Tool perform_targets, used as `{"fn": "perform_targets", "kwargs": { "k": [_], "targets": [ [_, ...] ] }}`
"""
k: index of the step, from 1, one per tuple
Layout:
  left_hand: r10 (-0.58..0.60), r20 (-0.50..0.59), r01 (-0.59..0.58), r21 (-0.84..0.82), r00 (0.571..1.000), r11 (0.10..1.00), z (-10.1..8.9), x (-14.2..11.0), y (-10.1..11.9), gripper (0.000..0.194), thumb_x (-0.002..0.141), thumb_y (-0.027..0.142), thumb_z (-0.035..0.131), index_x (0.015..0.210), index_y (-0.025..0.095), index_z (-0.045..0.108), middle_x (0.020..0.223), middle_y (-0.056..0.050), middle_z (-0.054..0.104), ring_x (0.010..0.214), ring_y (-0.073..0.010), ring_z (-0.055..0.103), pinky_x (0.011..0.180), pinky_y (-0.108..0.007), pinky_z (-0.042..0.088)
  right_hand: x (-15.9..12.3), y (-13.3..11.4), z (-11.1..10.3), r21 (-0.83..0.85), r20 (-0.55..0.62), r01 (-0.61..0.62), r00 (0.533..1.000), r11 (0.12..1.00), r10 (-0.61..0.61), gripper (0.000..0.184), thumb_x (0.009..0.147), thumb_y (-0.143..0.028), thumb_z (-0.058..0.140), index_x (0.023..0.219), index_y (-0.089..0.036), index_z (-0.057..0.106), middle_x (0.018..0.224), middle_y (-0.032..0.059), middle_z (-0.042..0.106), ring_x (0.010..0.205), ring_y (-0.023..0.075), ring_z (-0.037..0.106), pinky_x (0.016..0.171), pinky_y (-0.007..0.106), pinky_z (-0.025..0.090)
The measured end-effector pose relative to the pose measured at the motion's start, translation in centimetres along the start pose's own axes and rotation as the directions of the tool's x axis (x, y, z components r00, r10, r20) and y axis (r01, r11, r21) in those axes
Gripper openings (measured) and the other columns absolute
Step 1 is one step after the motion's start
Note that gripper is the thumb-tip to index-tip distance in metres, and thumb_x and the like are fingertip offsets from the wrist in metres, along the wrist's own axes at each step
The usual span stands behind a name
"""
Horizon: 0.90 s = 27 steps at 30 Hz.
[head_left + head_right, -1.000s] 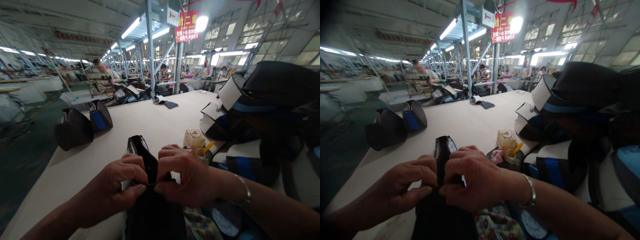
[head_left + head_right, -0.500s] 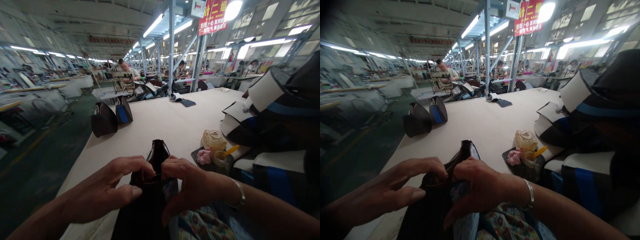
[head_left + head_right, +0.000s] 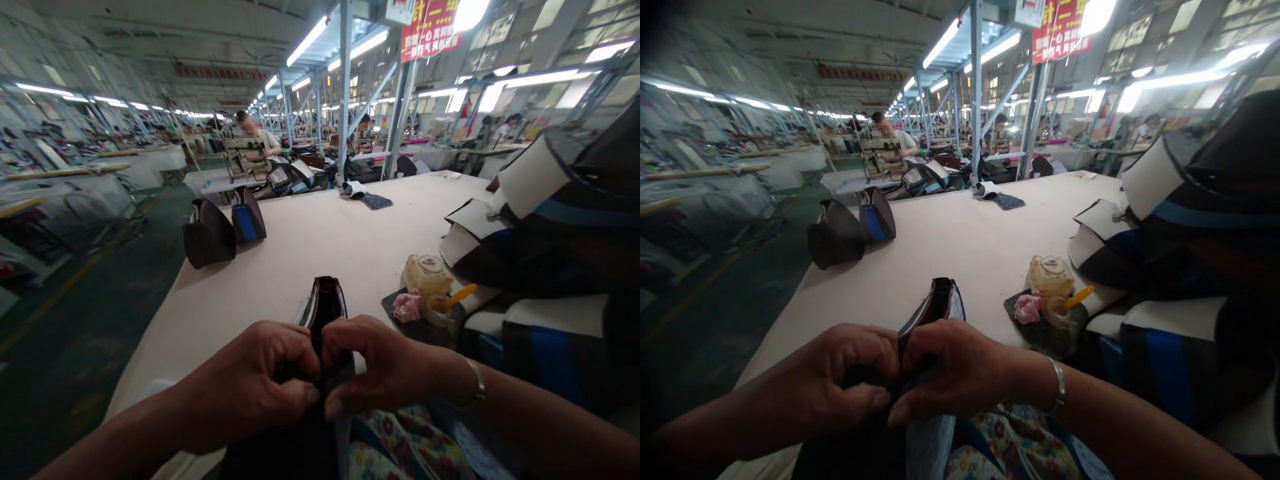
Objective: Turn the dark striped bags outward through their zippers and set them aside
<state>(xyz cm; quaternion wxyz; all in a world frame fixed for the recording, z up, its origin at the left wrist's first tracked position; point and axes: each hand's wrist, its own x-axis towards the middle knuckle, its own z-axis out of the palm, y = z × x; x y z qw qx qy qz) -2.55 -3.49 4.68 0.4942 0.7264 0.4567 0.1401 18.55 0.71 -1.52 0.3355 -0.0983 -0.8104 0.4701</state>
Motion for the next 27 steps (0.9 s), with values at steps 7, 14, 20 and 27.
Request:
{"fn": "perform_targets", "kwargs": {
  "k": [7,14,20,27],
  "targets": [
    [-0.06,-0.013,0.059,-0.027,0.998,0.998,0.2,0.5,-0.1,0.004,0.071,0.015,0.062,0.071,0.017,0.066,0.082,0.001,0.065,0.075,-0.0148,0.058,0.062,-0.023,0.041,-0.5,-0.1,-0.8,-0.062,0.016,-0.018,1.0,0.998,0.019,0.016,0.086,-0.026,0.072,0.084,-0.015,0.06,0.077,-0.0008,0.059,0.069,0.0106,0.05,0.065,0.023,0.042],
    [-0.04,0.056,0.043,-0.07,0.998,0.997,0.2,0.7,-0.4,0.003,0.075,0.015,0.064,0.074,0.017,0.066,0.082,0.002,0.063,0.074,-0.0137,0.055,0.062,-0.024,0.039,-0.9,-0.7,-0.4,-0.066,-0.088,-0.071,0.994,0.995,0.066,0.034,0.078,-0.045,0.079,0.085,-0.016,0.063,0.079,0.0004,0.06,0.073,0.0132,0.052,0.067,0.025,0.043],
    [-0.036,0.089,0.045,-0.098,0.995,0.994,0.1,0.8,-0.6,0.006,0.078,0.016,0.061,0.073,0.016,0.064,0.082,0.002,0.059,0.071,-0.012,0.051,0.06,-0.023,0.036,-0.8,-0.3,-0.1,-0.042,-0.078,-0.05,0.996,0.998,0.047,0.024,0.081,-0.036,0.074,0.084,-0.015,0.062,0.081,0.0015,0.06,0.077,0.0142,0.053,0.07,0.026,0.044],
    [-0.061,0.039,0.063,-0.046,0.997,0.997,0.2,0.5,-0.4,0.004,0.074,0.018,0.061,0.072,0.017,0.063,0.079,0.002,0.06,0.07,-0.0138,0.052,0.06,-0.025,0.038,-0.5,0.3,0.2,0.06,-0.07,-0.026,0.997,0.998,0.031,0.013,0.082,-0.024,0.071,0.08,-0.014,0.063,0.077,-0.0001,0.06,0.072,0.0117,0.051,0.067,0.023,0.043]
  ]
}}
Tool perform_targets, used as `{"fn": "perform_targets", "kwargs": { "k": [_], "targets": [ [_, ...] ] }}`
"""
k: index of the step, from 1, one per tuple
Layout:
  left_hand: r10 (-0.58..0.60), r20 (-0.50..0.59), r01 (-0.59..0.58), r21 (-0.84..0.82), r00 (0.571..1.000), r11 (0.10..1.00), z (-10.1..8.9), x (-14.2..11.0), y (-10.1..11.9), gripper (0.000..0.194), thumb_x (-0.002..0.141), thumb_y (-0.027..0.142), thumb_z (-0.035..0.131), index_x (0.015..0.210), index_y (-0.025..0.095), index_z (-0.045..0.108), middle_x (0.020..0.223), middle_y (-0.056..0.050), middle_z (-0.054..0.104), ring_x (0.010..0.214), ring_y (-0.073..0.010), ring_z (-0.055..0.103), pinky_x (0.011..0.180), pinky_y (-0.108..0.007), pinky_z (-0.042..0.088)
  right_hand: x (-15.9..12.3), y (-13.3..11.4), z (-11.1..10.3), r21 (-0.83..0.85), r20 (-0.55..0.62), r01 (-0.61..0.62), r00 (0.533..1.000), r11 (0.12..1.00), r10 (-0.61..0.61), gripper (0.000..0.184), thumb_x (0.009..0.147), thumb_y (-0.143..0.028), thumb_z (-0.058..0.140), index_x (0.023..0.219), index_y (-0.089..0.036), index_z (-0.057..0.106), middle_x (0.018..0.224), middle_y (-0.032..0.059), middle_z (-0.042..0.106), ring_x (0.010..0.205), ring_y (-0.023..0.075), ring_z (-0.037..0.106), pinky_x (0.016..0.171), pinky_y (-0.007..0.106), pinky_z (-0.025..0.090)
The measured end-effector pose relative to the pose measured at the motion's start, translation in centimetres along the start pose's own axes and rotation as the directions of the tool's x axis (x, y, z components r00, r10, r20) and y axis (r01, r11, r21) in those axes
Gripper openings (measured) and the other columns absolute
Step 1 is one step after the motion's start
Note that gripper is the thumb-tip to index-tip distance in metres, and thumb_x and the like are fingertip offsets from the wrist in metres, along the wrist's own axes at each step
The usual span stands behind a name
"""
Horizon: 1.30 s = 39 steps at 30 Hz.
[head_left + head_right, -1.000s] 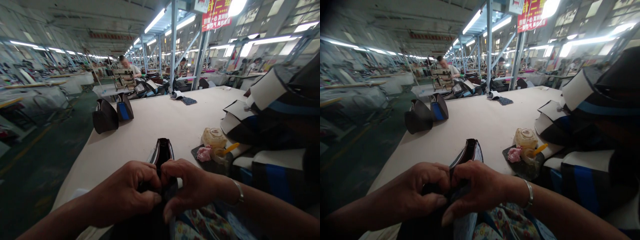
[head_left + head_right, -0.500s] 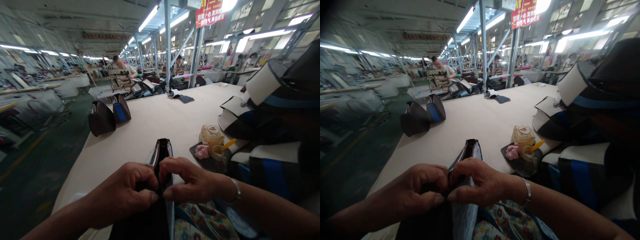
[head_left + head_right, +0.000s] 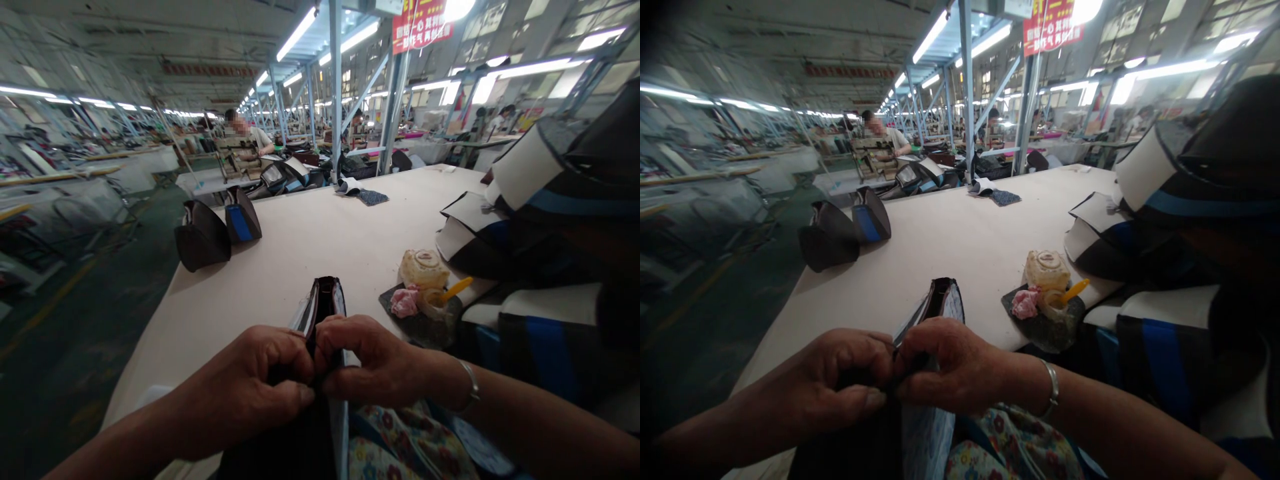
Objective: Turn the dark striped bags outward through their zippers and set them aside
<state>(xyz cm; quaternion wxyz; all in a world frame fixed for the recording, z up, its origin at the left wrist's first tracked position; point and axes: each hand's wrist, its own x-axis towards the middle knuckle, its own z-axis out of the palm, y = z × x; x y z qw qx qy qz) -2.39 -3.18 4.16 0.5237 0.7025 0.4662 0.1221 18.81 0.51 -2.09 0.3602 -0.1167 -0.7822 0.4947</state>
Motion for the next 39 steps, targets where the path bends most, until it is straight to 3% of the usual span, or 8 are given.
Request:
{"fn": "perform_targets", "kwargs": {
  "k": [5,13,19,22,29,34,39],
  "targets": [
    [-0.013,-0.056,0.018,0.101,0.998,0.995,0.3,-0.3,0.3,0.008,0.077,0.022,0.061,0.07,0.018,0.059,0.076,0.003,0.057,0.07,-0.014,0.051,0.06,-0.025,0.037,0.0,0.1,0.6,-0.023,-0.018,-0.033,0.999,0.999,0.033,0.01,0.081,-0.02,0.068,0.077,-0.014,0.061,0.074,-0.0012,0.056,0.071,0.0115,0.049,0.065,0.023,0.04],
    [-0.026,0.008,0.026,-0.009,1.0,1.0,0.2,-0.2,-0.4,0.011,0.079,0.027,0.056,0.073,0.018,0.055,0.076,0.002,0.051,0.07,-0.0141,0.045,0.06,-0.026,0.034,0.1,0.0,0.2,0.139,0.095,-0.199,0.978,0.97,0.187,0.01,0.082,-0.024,0.062,0.078,-0.015,0.059,0.078,-0.0005,0.054,0.073,0.0124,0.048,0.067,0.025,0.041],
    [-0.022,0.05,0.026,-0.09,0.999,0.996,0.2,-0.2,-0.5,0.015,0.081,0.031,0.056,0.075,0.017,0.055,0.076,0.002,0.049,0.069,-0.0138,0.041,0.059,-0.026,0.032,-0.4,0.0,0.4,0.006,-0.011,-0.128,0.992,0.992,0.129,0.016,0.08,-0.03,0.068,0.084,-0.016,0.061,0.085,0.0012,0.059,0.08,0.0151,0.053,0.075,0.028,0.042],
    [-0.032,0.055,0.037,-0.081,0.998,0.996,0.1,-0.2,-0.4,0.014,0.08,0.029,0.056,0.073,0.017,0.055,0.075,0.002,0.049,0.069,-0.0138,0.042,0.06,-0.026,0.032,-0.5,0.3,0.8,-0.006,-0.042,-0.111,0.993,0.994,0.111,0.013,0.075,-0.022,0.07,0.082,-0.015,0.061,0.082,0.0013,0.059,0.078,0.0146,0.053,0.074,0.027,0.042],
    [-0.051,0.009,0.05,0.038,0.999,0.998,0.5,-0.1,0.0,0.02,0.084,0.03,0.062,0.071,0.017,0.055,0.073,0.004,0.048,0.068,-0.0119,0.043,0.057,-0.025,0.031,-0.1,0.7,1.5,0.138,-0.078,-0.077,0.993,0.988,0.088,0.007,0.075,-0.013,0.067,0.075,-0.015,0.06,0.074,-0.002,0.056,0.071,0.0108,0.048,0.066,0.022,0.04],
    [-0.074,0.026,0.072,0.084,0.997,0.994,0.5,0.1,0.2,0.01,0.076,0.018,0.053,0.067,0.017,0.05,0.071,0.004,0.046,0.065,-0.0114,0.042,0.055,-0.026,0.03,-0.1,0.9,1.5,0.264,0.006,-0.209,0.977,0.942,0.215,0.012,0.076,-0.016,0.07,0.074,-0.014,0.058,0.07,-0.0041,0.053,0.066,0.0084,0.044,0.059,0.02,0.036],
    [0.052,-0.031,-0.044,0.202,0.998,0.978,0.5,-0.2,-0.3,0.011,0.078,0.011,0.05,0.069,0.018,0.053,0.074,0.004,0.055,0.069,-0.0108,0.05,0.059,-0.023,0.035,-0.2,1.4,1.1,0.443,0.103,-0.314,0.948,0.84,0.3,0.013,0.077,-0.019,0.07,0.075,-0.013,0.058,0.067,-0.0054,0.049,0.06,0.0065,0.04,0.054,0.018,0.034]
  ]
}}
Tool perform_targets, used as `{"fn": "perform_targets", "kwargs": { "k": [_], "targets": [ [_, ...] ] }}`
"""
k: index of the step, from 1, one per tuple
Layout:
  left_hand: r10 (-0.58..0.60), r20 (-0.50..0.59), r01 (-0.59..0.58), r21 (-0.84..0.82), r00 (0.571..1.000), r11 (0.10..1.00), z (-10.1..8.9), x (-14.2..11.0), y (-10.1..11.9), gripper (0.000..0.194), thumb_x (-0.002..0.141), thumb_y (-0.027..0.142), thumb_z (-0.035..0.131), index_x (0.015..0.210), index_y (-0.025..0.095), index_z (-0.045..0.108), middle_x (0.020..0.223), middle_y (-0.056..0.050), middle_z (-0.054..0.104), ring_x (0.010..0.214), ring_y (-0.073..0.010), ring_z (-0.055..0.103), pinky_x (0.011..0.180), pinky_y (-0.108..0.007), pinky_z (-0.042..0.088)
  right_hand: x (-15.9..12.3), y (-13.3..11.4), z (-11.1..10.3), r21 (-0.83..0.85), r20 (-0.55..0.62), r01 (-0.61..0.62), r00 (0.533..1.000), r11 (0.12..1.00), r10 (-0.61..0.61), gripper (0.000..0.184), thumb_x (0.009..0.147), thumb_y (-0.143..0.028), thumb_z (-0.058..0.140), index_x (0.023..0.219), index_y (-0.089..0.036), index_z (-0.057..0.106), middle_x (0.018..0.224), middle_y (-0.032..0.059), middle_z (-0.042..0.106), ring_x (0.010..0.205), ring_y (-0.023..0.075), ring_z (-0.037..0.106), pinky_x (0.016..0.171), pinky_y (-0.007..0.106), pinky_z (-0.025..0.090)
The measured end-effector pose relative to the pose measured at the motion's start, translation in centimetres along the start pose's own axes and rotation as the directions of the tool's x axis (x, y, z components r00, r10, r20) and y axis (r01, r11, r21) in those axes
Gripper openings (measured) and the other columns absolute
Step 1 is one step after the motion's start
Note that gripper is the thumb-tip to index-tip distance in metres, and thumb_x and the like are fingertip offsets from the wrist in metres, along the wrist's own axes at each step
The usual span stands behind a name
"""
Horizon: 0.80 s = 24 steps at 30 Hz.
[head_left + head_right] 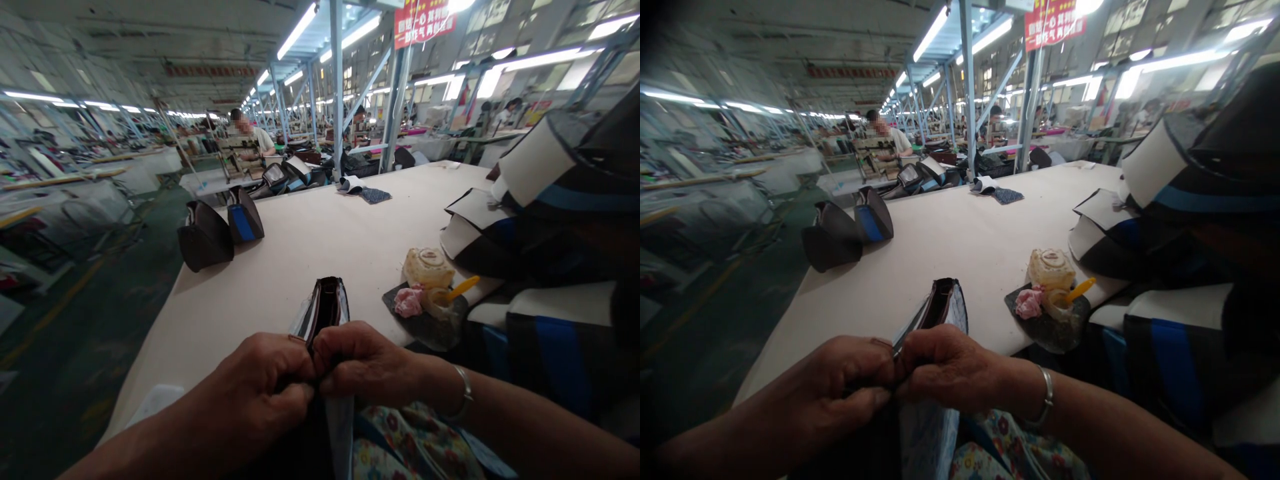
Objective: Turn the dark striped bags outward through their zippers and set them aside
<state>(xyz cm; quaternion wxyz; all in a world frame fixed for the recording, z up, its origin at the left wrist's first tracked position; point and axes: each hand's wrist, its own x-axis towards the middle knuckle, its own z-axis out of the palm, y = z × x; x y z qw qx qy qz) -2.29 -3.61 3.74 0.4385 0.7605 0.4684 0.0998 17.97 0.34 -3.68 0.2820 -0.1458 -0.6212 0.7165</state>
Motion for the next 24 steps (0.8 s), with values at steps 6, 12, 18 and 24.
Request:
{"fn": "perform_targets", "kwargs": {
  "k": [6,12,18,24],
  "targets": [
    [0.113,-0.092,-0.099,0.138,0.989,0.985,0.7,-0.2,-0.9,0.013,0.081,0.01,0.05,0.073,0.019,0.056,0.075,0.004,0.059,0.066,-0.0097,0.053,0.058,-0.023,0.036,-0.3,-0.2,0.2,-0.325,-0.057,0.151,0.982,0.934,-0.178,0.021,0.081,-0.027,0.075,0.083,-0.013,0.059,0.073,-0.0025,0.056,0.064,0.0076,0.045,0.057,0.019,0.037],
    [0.333,-0.174,-0.245,0.392,0.927,0.887,1.1,-0.6,-1.7,0.016,0.087,0.011,0.049,0.085,0.021,0.062,0.08,0.002,0.063,0.069,-0.0122,0.056,0.06,-0.025,0.036,-0.3,0.3,0.9,-0.595,-0.091,0.304,0.894,0.744,-0.438,0.011,0.08,-0.012,0.067,0.078,-0.015,0.057,0.072,-0.0029,0.056,0.063,0.0069,0.048,0.061,0.02,0.035],
    [0.417,-0.174,-0.279,0.516,0.892,0.81,0.6,-1.4,-1.7,0.018,0.091,0.009,0.05,0.096,0.023,0.06,0.087,0.001,0.062,0.071,-0.0129,0.059,0.06,-0.024,0.043,-0.3,0.1,0.5,-0.438,-0.081,0.232,0.952,0.868,-0.295,0.009,0.084,-0.016,0.073,0.083,-0.013,0.064,0.074,-0.0024,0.061,0.064,0.0058,0.053,0.06,0.016,0.04],
    [0.644,-0.097,-0.291,0.834,0.759,0.468,1.4,-1.8,-1.5,0.024,0.098,0.008,0.038,0.1,0.019,0.059,0.075,0.0,0.061,0.059,-0.0179,0.054,0.058,-0.032,0.041,-0.2,-0.2,0.7,-0.317,-0.117,0.113,0.981,0.942,-0.157,0.007,0.08,-0.013,0.074,0.085,-0.012,0.069,0.076,-0.0016,0.065,0.068,0.0074,0.057,0.062,0.016,0.044]
  ]
}}
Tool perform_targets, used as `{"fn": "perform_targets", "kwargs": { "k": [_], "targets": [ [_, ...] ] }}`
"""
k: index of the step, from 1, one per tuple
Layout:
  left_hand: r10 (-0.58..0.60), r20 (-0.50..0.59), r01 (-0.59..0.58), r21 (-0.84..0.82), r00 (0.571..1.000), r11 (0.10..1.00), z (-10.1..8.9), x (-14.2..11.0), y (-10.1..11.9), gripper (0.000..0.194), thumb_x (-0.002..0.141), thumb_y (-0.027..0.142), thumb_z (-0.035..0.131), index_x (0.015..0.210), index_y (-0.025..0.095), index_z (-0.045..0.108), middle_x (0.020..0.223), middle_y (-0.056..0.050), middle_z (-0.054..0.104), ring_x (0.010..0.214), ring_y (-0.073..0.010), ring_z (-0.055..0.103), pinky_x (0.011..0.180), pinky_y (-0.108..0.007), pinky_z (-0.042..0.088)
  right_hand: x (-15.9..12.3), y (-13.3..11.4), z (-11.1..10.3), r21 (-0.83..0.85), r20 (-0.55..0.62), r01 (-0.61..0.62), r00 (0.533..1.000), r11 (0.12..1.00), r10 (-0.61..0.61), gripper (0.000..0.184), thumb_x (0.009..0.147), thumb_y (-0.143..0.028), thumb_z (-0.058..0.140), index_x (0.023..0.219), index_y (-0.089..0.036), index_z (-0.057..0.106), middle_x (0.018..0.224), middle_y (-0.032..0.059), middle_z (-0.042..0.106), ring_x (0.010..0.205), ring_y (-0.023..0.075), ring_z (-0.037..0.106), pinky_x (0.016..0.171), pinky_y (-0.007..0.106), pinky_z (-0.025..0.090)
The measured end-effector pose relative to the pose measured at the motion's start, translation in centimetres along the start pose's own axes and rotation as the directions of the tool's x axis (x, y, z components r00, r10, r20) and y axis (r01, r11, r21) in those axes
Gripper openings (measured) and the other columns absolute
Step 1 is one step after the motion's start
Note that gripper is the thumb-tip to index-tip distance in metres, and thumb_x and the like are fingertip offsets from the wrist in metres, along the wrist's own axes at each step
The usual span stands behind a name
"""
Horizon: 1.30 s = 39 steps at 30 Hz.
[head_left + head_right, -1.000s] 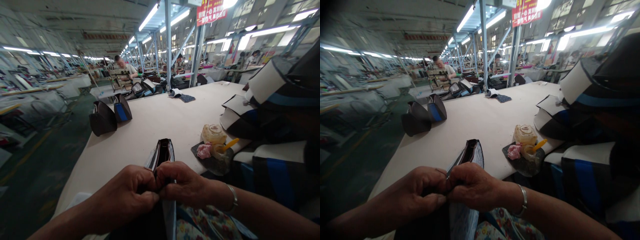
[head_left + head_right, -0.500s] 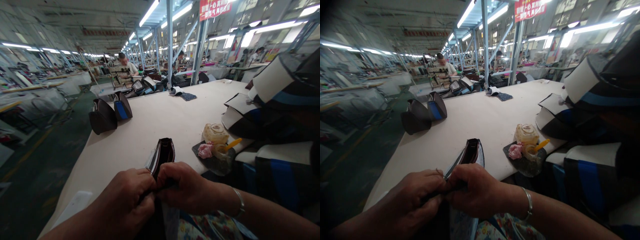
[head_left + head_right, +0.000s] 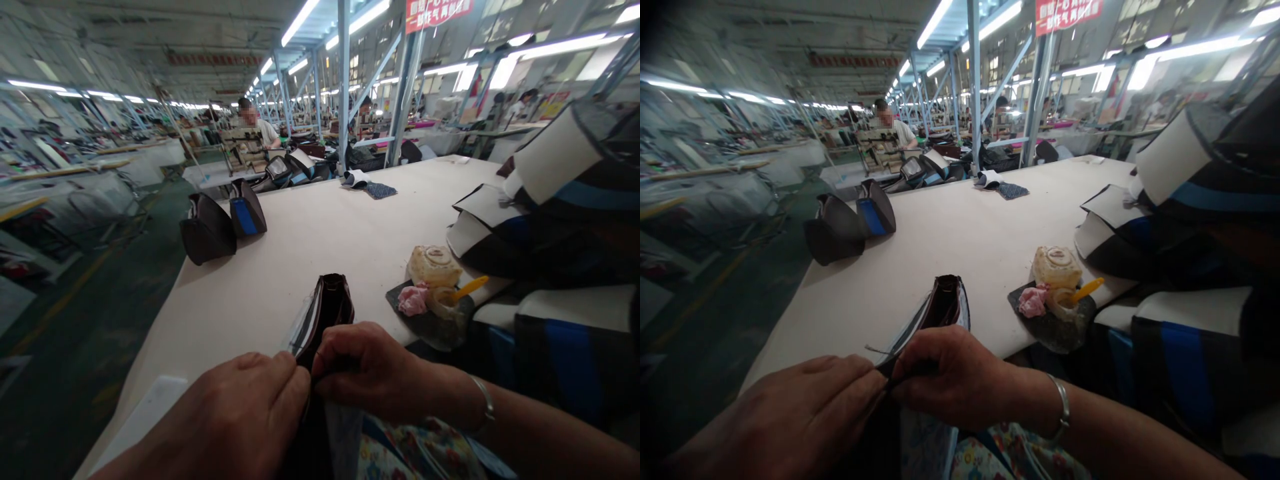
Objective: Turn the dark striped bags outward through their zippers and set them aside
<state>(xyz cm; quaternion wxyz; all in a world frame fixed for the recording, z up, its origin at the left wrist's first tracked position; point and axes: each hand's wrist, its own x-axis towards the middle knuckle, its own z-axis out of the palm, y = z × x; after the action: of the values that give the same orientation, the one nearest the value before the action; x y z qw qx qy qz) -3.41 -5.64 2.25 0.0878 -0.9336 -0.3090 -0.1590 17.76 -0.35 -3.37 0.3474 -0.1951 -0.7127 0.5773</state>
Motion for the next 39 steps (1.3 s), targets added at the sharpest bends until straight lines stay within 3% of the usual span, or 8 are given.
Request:
{"fn": "perform_targets", "kwargs": {
  "k": [5,9,14,21,24,31,35,39],
  "targets": [
    [-0.109,0.051,0.114,-0.101,0.993,0.988,0.9,-1.1,-0.2,0.018,0.097,0.008,0.042,0.107,0.02,0.05,0.084,-0.001,0.06,0.067,-0.017,0.054,0.064,-0.03,0.039,-0.4,0.2,0.4,-0.172,-0.121,0.222,0.962,0.96,-0.244,0.005,0.082,-0.013,0.071,0.086,-0.015,0.068,0.077,-0.0002,0.067,0.067,0.0088,0.058,0.064,0.021,0.044],
    [-0.12,0.087,0.139,-0.26,0.989,0.956,1.3,-2.0,-0.6,0.019,0.099,0.009,0.043,0.111,0.022,0.047,0.089,-0.001,0.059,0.071,-0.0155,0.054,0.066,-0.029,0.037,-1.2,0.6,0.1,-0.651,0.091,0.506,0.792,0.566,-0.604,0.01,0.09,-0.013,0.057,0.094,-0.014,0.066,0.071,0.0013,0.063,0.063,0.0127,0.052,0.065,0.033,0.039],
    [-0.125,0.205,0.206,-0.442,0.971,0.873,0.3,-1.5,-1.1,0.012,0.1,0.014,0.045,0.097,0.023,0.052,0.087,0.001,0.058,0.072,-0.0129,0.053,0.068,-0.026,0.038,-2.0,0.8,-0.4,-0.785,0.353,0.576,0.72,0.229,-0.597,0.015,0.089,-0.02,0.059,0.098,-0.011,0.067,0.067,0.0003,0.058,0.058,0.014,0.042,0.062,0.039,0.034],
    [-0.212,0.599,0.572,-0.51,0.772,0.642,-0.6,1.6,-1.5,0.032,0.105,0.035,0.044,0.089,0.02,0.068,0.086,0.0,0.061,0.074,-0.0118,0.057,0.067,-0.024,0.039,-1.9,1.4,-0.4,-0.781,0.471,0.625,0.587,-0.002,-0.659,0.019,0.088,-0.022,0.056,0.095,-0.012,0.07,0.088,0.0086,0.07,0.068,0.0164,0.053,0.068,0.039,0.043],
    [-0.14,0.674,0.624,-0.558,0.726,0.547,-0.6,2.1,-1.7,0.037,0.104,0.036,0.047,0.08,0.018,0.068,0.081,0.001,0.06,0.073,-0.0111,0.055,0.066,-0.021,0.038,-2.2,1.5,-0.4,-0.771,0.418,0.622,0.654,0.134,-0.631,0.019,0.088,-0.017,0.053,0.099,-0.012,0.067,0.086,0.0082,0.07,0.066,0.0165,0.054,0.069,0.039,0.045],
    [-0.25,0.656,0.684,-0.567,0.712,0.458,-0.1,1.2,-1.2,0.026,0.096,0.029,0.053,0.075,0.018,0.063,0.08,0.001,0.059,0.071,-0.0114,0.054,0.062,-0.02,0.039,-3.3,1.7,-2.0,-0.34,-0.118,0.259,0.942,0.904,-0.315,0.032,0.102,-0.022,0.044,0.131,-0.013,0.054,0.103,0.0101,0.07,0.095,0.0165,0.066,0.082,0.031,0.054],
    [-0.263,0.596,0.628,-0.562,0.758,0.538,0.3,0.8,-0.9,0.024,0.094,0.026,0.053,0.073,0.018,0.062,0.076,0.001,0.059,0.066,-0.01,0.054,0.059,-0.02,0.037,-1.8,-0.4,-3.3,-0.31,0.044,0.047,0.998,0.95,-0.036,0.034,0.106,-0.035,0.044,0.111,-0.014,0.07,0.096,0.0066,0.069,0.085,0.0128,0.063,0.077,0.025,0.05],
    [-0.23,0.516,0.523,-0.542,0.825,0.658,0.4,0.7,-0.8,0.023,0.095,0.024,0.05,0.078,0.019,0.064,0.077,0.001,0.062,0.069,-0.0098,0.057,0.061,-0.02,0.037,0.1,-1.8,-3.5,-0.343,0.305,0.132,0.952,0.93,-0.023,0.025,0.1,-0.031,0.058,0.094,-0.013,0.076,0.088,0.0043,0.065,0.078,0.0106,0.059,0.074,0.022,0.047]
  ]
}}
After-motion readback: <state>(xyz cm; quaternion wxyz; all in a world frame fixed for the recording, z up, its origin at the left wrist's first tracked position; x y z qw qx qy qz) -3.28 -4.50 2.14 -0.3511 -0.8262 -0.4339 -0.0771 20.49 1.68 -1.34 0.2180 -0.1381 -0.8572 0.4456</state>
